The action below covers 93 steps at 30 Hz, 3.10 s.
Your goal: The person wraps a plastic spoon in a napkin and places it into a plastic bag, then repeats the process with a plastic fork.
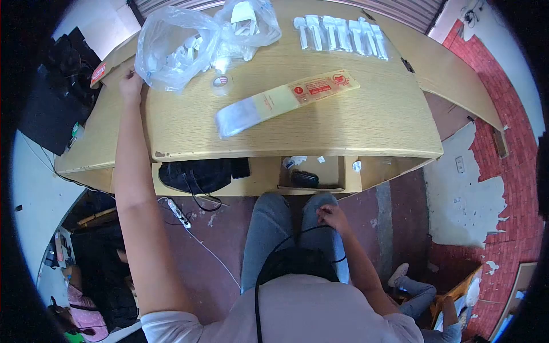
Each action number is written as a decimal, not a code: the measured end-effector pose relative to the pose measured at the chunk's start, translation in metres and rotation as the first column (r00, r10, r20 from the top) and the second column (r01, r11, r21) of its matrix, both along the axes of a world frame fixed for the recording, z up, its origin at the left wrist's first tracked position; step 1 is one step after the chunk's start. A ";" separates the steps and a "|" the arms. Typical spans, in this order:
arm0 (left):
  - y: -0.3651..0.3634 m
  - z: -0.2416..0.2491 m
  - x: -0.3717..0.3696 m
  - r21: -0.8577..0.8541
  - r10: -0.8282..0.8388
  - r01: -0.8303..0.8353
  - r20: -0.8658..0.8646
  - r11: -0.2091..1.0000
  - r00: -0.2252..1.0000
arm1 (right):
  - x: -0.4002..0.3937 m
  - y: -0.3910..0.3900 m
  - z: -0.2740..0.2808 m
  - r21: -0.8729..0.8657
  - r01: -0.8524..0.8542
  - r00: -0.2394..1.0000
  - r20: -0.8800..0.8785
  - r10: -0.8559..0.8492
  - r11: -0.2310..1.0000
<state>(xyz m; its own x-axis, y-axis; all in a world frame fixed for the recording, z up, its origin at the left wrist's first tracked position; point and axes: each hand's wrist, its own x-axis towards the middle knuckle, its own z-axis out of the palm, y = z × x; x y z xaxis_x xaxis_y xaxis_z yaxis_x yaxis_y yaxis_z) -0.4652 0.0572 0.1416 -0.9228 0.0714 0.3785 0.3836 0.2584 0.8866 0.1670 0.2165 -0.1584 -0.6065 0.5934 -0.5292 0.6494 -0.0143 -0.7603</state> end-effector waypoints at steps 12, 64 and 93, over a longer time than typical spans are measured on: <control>-0.004 -0.003 -0.014 -0.178 0.196 -0.239 -0.230 0.954 0.953 | -0.001 0.002 0.002 0.065 -0.037 0.999 0.014 0.036 0.997; -0.103 0.075 0.393 0.073 -0.932 0.978 0.324 0.197 0.164 | -0.033 -0.068 0.301 0.537 -0.126 0.519 -0.681 0.517 0.834; -0.066 -0.079 0.489 0.871 -0.882 0.349 0.429 0.346 -0.197 | -0.039 -0.063 0.303 0.501 -0.506 0.795 -0.045 0.605 0.702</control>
<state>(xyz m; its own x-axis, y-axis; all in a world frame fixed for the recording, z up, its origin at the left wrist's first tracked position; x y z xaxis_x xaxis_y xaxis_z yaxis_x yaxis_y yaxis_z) 0.0236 -0.0086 0.0628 -0.1404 0.9599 -0.2428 -0.7976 0.0356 0.6021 0.1283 0.1530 0.1446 -0.9594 0.2488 -0.1330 0.2694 0.6683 -0.6934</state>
